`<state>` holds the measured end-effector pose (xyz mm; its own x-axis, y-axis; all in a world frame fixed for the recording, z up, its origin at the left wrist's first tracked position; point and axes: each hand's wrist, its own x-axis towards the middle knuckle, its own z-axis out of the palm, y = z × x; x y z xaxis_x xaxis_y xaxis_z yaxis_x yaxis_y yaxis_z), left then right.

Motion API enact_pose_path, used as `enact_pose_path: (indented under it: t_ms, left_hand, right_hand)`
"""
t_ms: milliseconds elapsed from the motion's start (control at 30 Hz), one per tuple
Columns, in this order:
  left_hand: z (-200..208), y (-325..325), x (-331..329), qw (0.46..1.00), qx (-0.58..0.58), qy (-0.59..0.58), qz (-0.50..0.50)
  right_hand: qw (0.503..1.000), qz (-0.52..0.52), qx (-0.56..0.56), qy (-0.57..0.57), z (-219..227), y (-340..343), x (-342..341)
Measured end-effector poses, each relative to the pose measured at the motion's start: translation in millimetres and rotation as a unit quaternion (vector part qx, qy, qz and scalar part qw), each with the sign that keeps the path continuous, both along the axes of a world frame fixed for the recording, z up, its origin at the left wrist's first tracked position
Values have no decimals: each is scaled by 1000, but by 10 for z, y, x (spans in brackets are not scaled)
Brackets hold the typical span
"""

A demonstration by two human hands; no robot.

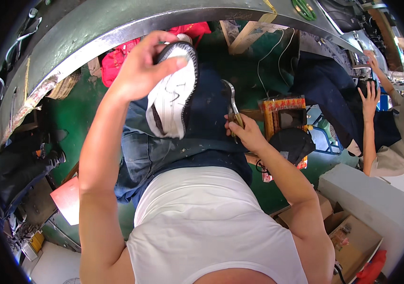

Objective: Lasting a shoe by pulling the upper over the last with pliers and hammering it into place at an assembly line.

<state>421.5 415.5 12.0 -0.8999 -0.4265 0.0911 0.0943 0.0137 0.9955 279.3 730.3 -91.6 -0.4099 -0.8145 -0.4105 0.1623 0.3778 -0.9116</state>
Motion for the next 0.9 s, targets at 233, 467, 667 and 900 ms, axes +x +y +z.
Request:
enact_pose_path:
  t_ms: [233, 467, 667, 900]
  left_hand:
    - [-1038, 220, -422, 919, 156, -361, 4]
    - [-810, 758, 270, 949, -82, -303, 28]
    - [-633, 760, 274, 935, -209, -280, 69]
    - [-688, 860, 212, 924, -254, -279, 54]
  right_hand:
    - [996, 59, 52, 52, 88, 80, 56]
    - [976, 138, 106, 131, 373, 31, -15]
    - [968, 209, 111, 76, 605, -188, -118]
    - [938, 54, 167, -298, 675, -293, -147]
